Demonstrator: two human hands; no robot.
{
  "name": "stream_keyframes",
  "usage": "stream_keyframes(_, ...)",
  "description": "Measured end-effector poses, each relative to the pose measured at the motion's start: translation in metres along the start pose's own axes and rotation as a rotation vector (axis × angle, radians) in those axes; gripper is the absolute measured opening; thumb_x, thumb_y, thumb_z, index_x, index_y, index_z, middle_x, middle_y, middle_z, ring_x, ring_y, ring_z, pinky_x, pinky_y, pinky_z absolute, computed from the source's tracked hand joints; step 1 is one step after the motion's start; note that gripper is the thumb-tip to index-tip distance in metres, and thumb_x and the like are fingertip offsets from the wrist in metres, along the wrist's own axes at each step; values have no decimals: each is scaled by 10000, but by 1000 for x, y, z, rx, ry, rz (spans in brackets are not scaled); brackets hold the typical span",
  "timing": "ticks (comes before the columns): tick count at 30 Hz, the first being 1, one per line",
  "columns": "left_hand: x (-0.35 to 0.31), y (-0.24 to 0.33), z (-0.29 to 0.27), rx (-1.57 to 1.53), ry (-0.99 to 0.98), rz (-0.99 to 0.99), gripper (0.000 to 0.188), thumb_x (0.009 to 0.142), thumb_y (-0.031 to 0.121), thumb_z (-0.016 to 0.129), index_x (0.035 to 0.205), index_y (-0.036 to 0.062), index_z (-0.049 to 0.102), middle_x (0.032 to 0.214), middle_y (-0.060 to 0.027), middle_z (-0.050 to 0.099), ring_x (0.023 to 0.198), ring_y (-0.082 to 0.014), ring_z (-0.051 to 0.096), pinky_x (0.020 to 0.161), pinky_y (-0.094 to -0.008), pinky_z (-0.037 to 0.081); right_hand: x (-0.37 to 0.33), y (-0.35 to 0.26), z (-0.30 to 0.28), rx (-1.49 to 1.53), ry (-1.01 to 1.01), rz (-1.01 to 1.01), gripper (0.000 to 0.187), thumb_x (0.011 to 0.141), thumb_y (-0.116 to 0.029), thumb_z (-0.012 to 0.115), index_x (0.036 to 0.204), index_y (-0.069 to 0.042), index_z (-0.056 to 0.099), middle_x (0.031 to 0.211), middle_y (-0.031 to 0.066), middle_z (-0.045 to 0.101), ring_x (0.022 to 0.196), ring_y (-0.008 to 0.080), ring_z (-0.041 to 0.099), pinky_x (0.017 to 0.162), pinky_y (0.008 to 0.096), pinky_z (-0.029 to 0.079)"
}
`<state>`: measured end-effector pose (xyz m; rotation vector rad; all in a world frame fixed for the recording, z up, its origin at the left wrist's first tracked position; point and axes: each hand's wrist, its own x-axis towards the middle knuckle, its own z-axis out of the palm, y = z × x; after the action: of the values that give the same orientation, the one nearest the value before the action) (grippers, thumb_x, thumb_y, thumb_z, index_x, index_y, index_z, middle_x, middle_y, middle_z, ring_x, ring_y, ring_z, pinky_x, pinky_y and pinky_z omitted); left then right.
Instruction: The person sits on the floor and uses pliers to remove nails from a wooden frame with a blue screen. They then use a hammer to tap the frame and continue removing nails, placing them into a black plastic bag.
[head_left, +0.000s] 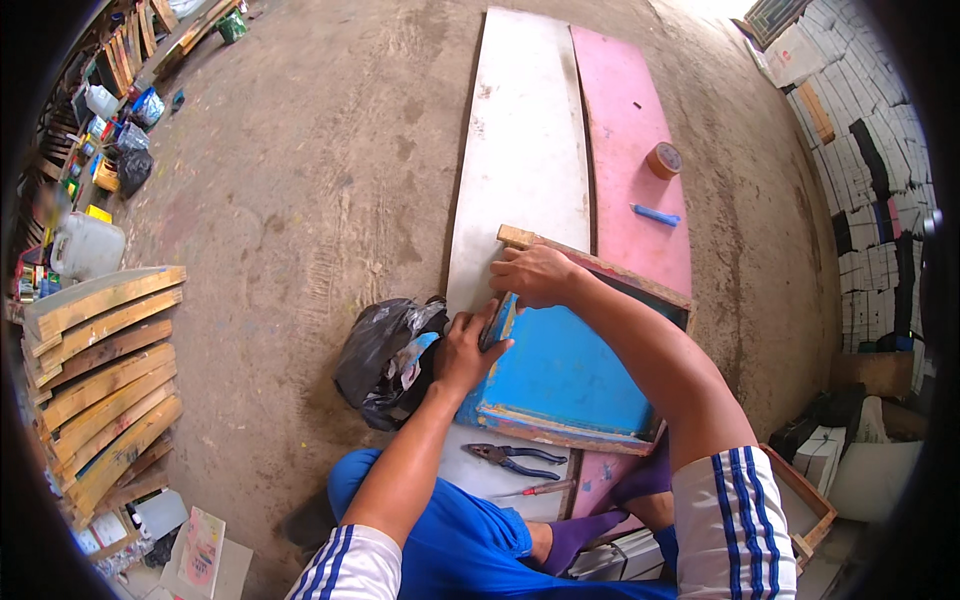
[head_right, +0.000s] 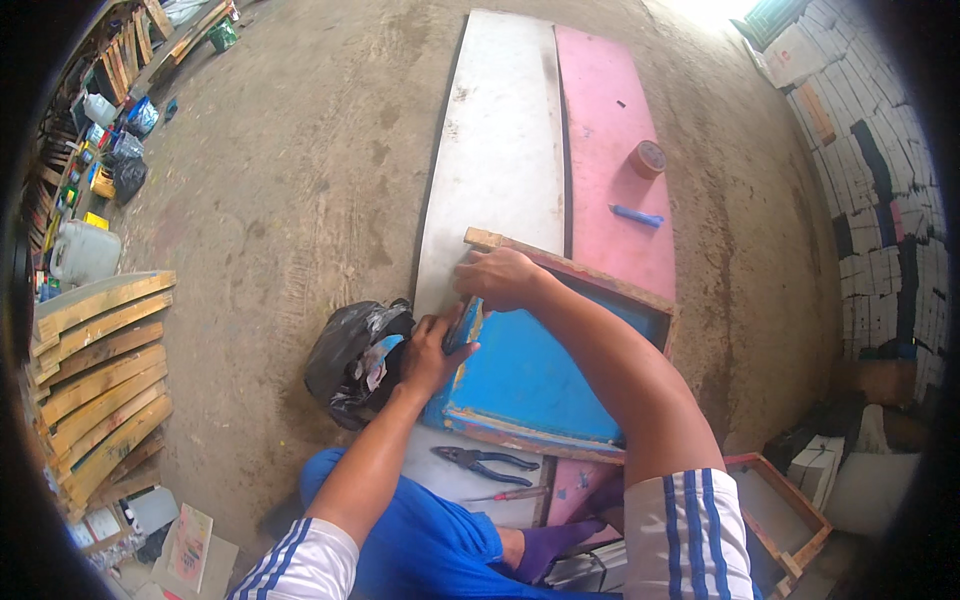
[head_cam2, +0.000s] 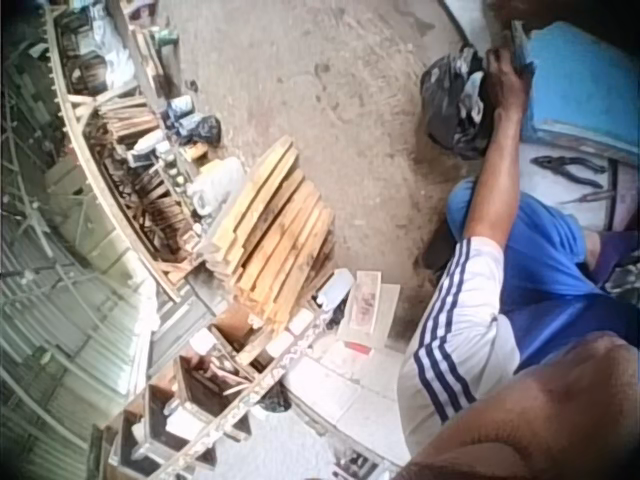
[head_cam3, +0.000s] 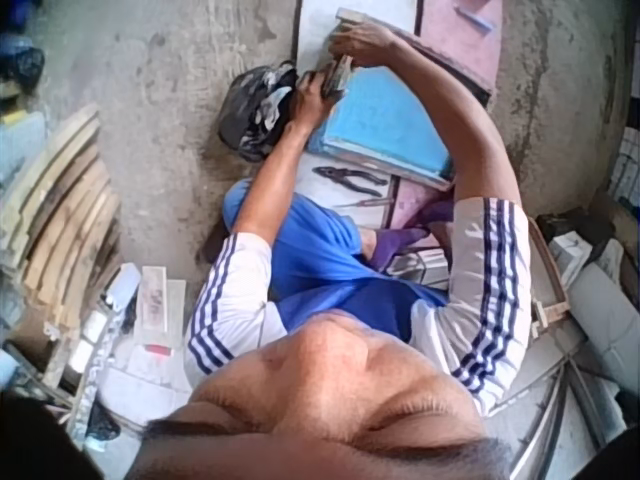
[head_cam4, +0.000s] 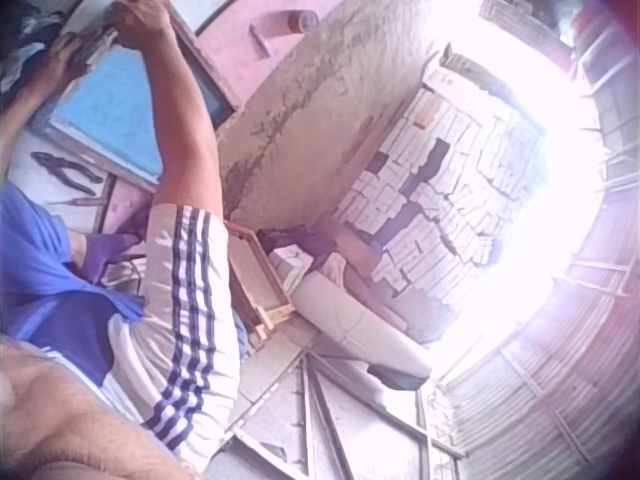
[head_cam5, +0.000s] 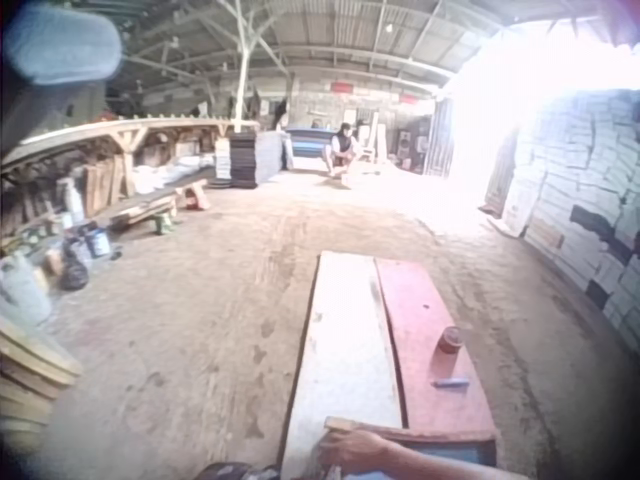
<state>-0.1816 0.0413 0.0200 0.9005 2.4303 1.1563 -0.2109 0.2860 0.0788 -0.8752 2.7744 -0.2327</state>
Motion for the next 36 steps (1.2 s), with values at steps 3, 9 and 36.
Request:
stream_keyframes(3, 1, -3, 3, -11, -6, -25, 707, 878, 446, 789, 1502, 217, 547, 1181, -161, 619, 1052, -395, 680, 840, -475, 587, 9, 6, 6, -37, -41, -44, 300, 787, -261, 824, 997, -113, 670, 1028, 16, 646, 1074, 257, 651, 842, 397, 580)
stream_keyframes(9, 4, -1, 9, -59, 12, -15, 665, 879, 388, 791, 1477, 201, 568, 1158, -126, 629, 1015, -358, 686, 811, -456, 581, -42, 25, 34, 17, 66, -42, 247, 844, -264, 785, 1001, -116, 665, 973, 38, 656, 1039, 273, 663, 825, 417, 579)
stream_keyframes(36, 7, 3, 3, -30, 30, -16, 621, 868, 384, 800, 1426, 194, 604, 1143, -126, 659, 1013, -363, 696, 815, -460, 591, -6, 33, 12, 80, 113, 22, 153, 973, -273, 646, 1045, -139, 650, 1057, 31, 605, 1090, 251, 643, 837, 408, 592)
